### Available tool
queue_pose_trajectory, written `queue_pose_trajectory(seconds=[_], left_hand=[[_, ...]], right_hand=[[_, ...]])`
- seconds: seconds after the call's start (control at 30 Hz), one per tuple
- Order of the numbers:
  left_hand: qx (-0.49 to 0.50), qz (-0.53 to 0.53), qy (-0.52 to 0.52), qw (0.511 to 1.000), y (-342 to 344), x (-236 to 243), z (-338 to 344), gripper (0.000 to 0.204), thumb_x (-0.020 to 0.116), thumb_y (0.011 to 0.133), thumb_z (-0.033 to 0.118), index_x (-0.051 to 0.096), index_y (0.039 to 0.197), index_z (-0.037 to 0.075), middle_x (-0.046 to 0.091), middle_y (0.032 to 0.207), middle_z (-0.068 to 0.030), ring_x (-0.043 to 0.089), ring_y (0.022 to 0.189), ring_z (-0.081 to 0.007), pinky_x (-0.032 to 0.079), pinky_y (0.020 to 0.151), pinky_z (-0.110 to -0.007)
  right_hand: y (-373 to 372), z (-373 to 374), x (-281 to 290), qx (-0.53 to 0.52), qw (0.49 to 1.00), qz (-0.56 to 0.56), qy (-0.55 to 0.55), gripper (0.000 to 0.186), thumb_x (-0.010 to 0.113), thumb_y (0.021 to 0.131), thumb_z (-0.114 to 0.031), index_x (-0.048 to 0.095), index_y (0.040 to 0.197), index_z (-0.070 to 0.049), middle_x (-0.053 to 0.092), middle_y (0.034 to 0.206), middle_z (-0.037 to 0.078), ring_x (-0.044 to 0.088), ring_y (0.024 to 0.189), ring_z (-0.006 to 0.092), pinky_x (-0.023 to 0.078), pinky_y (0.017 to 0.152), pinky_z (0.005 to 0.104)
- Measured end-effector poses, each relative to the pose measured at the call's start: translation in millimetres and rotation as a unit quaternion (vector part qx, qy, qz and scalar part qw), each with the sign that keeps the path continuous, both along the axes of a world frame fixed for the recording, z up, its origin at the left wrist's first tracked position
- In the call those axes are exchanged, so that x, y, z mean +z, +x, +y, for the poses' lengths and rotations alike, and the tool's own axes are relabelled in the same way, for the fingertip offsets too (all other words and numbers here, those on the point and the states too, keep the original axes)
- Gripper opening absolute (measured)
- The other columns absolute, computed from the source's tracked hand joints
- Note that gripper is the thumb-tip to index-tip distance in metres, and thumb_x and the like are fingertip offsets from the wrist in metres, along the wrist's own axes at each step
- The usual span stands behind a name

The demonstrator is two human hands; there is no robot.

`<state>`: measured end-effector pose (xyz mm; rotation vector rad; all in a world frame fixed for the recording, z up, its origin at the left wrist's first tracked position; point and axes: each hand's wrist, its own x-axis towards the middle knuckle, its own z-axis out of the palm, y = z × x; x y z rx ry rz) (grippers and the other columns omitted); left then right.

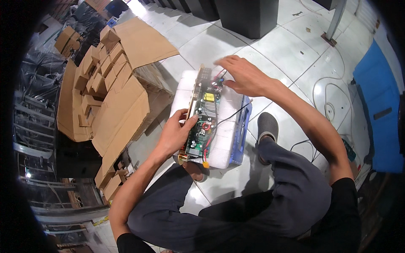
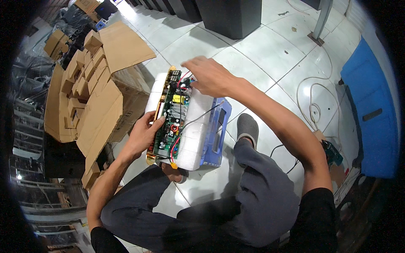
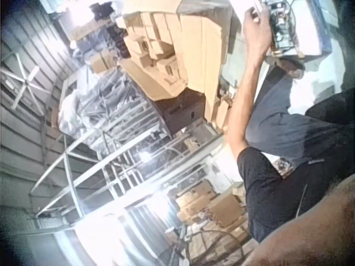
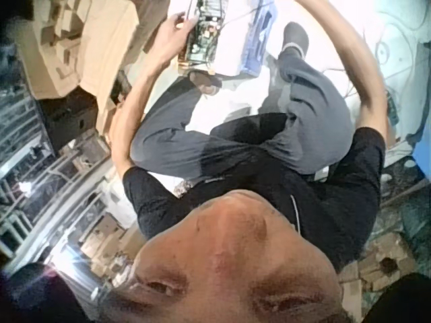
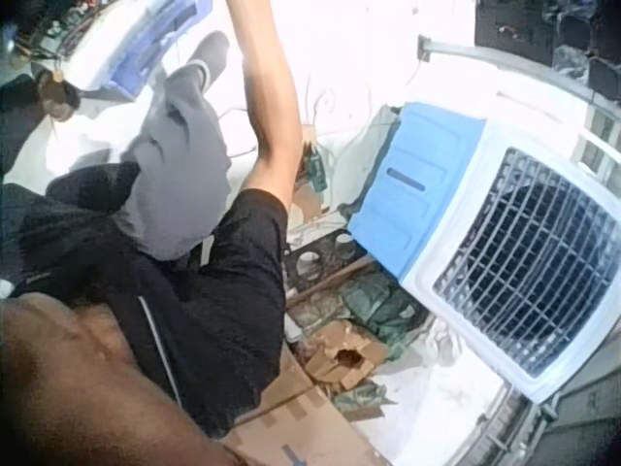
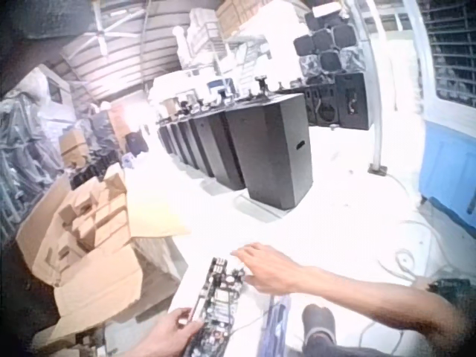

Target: The person unpacks a circuit board from a box, removes protective packaging, and uses a soldering iron to work on the board's components. The person handles wires and adjusts parts on the board while seated on the floor.

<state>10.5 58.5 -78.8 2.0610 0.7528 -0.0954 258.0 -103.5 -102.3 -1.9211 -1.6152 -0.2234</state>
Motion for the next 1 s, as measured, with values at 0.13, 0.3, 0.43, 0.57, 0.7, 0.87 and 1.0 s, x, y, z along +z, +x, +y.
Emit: queue_pose_trajectory(seconds=[0.13, 0.3, 0.43, 0.57, 0.7, 0.87, 1.0], left_hand=[[-0.012, -0.061, 0.044, 0.997, -3, 2, -12, 0.065, 0.072, 0.094, 0.035, 0.052, 0.140, -0.006, 0.068, 0.120, -0.0252, 0.070, 0.098, -0.0256, 0.055, 0.084, -0.037], [-0.065, -0.123, 0.121, 0.983, -3, -5, -4, 0.056, 0.068, 0.091, 0.020, 0.055, 0.142, 0.002, 0.071, 0.111, -0.0247, 0.070, 0.098, -0.0285, 0.052, 0.090, -0.037], [-0.080, -0.154, 0.049, 0.984, -2, -3, 2, 0.050, 0.063, 0.091, 0.012, 0.060, 0.140, 0.010, 0.074, 0.106, -0.0193, 0.067, 0.090, -0.0197, 0.052, 0.086, -0.034], [-0.067, -0.137, -0.032, 0.988, -7, -3, 16, 0.054, 0.064, 0.090, 0.010, 0.059, 0.144, 0.011, 0.075, 0.102, -0.0130, 0.063, 0.085, -0.0116, 0.052, 0.083, -0.031], [-0.125, -0.166, 0.014, 0.978, -14, 7, 19, 0.056, 0.063, 0.089, 0.010, 0.056, 0.144, 0.006, 0.074, 0.111, -0.0120, 0.061, 0.087, -0.0128, 0.052, 0.086, -0.032], [-0.141, -0.159, 0.026, 0.977, -12, 19, 20, 0.055, 0.065, 0.089, 0.013, 0.058, 0.143, 0.006, 0.073, 0.113, -0.0106, 0.061, 0.090, -0.0139, 0.052, 0.088, -0.033], [-0.135, -0.106, -0.003, 0.985, -12, 21, 20, 0.057, 0.067, 0.091, 0.009, 0.055, 0.146, 0.007, 0.070, 0.114, -0.0038, 0.057, 0.092, -0.0094, 0.051, 0.085, -0.029]], right_hand=[[5, -1, 18, -0.031, 0.989, 0.037, -0.140, 0.022, 0.070, 0.088, -0.019, 0.074, 0.100, -0.001, 0.072, 0.089, 0.020, 0.069, 0.088, 0.0357, 0.053, 0.079, 0.0450], [-36, -28, 67, -0.028, 0.987, 0.072, -0.143, 0.022, 0.068, 0.091, -0.019, 0.073, 0.089, 0.002, 0.069, 0.074, 0.022, 0.069, 0.073, 0.0392, 0.052, 0.070, 0.0469], [-64, -42, 82, -0.004, 0.974, 0.101, -0.203, 0.020, 0.062, 0.092, -0.012, 0.073, 0.094, 0.005, 0.068, 0.075, 0.025, 0.069, 0.074, 0.0408, 0.053, 0.074, 0.0486], [-83, -52, 88, 0.025, 0.945, 0.208, -0.253, 0.029, 0.060, 0.095, -0.006, 0.068, 0.116, 0.012, 0.075, 0.088, 0.023, 0.074, 0.075, 0.0262, 0.059, 0.075, 0.0353], [-103, -56, 66, 0.055, 0.880, 0.427, -0.201, 0.035, 0.060, 0.092, -0.007, 0.064, 0.119, 0.015, 0.075, 0.084, 0.019, 0.073, 0.071, 0.0187, 0.058, 0.069, 0.0349], [-113, -58, 52, 0.067, 0.824, 0.520, -0.214, 0.032, 0.060, 0.096, -0.009, 0.062, 0.117, 0.015, 0.075, 0.088, 0.017, 0.070, 0.072, 0.0163, 0.059, 0.070, 0.0305], [-112, -57, 51, 0.059, 0.811, 0.529, -0.243, 0.033, 0.061, 0.099, -0.011, 0.061, 0.121, 0.014, 0.075, 0.095, 0.018, 0.071, 0.080, 0.0174, 0.061, 0.072, 0.0299]])
